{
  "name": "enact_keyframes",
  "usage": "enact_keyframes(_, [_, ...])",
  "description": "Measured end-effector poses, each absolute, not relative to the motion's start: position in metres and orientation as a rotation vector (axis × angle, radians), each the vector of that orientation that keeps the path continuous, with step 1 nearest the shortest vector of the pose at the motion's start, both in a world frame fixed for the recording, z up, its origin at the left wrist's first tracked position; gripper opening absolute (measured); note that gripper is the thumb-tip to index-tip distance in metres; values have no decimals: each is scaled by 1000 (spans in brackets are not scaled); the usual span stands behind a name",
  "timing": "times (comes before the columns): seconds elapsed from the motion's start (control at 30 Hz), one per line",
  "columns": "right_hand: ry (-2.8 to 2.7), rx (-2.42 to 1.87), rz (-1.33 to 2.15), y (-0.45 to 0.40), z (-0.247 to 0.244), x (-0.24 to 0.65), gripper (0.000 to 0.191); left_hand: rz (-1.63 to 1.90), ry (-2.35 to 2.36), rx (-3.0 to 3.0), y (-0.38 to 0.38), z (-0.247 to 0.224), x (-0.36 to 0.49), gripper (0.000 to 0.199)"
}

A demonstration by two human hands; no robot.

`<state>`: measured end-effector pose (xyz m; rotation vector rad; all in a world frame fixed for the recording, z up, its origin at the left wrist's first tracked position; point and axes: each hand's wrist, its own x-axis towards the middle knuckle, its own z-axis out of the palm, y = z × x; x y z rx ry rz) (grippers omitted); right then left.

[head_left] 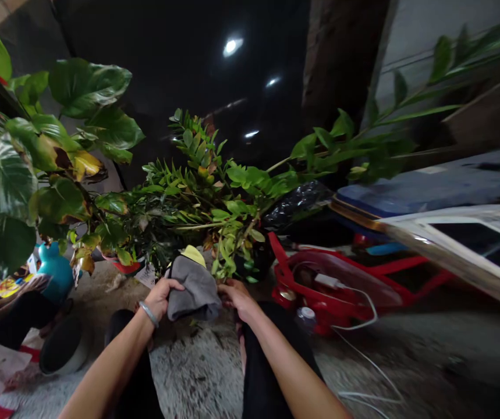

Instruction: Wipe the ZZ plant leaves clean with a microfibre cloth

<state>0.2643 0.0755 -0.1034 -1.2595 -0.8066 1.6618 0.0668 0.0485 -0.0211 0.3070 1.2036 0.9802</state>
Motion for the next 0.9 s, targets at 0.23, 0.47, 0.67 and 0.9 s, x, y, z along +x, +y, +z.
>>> enact_keyframes(0.23, [-803, -1201, 1717, 76, -99, 263, 14, 1324, 1009, 477, 65, 60, 63, 48])
enact_keyframes(0.47, [-870, -1173, 1694, 74, -103, 261, 15, 1064, 1151, 520, 20, 2, 82, 51])
enact_keyframes(0.67, [-870, -1187, 1691, 73, -104, 271, 12, 982, 1067, 657, -14, 16, 26, 56])
enact_keyframes(0.9, [-852, -1194, 1661, 73, -102, 261, 11, 1357, 819, 706, 46, 76, 69, 45])
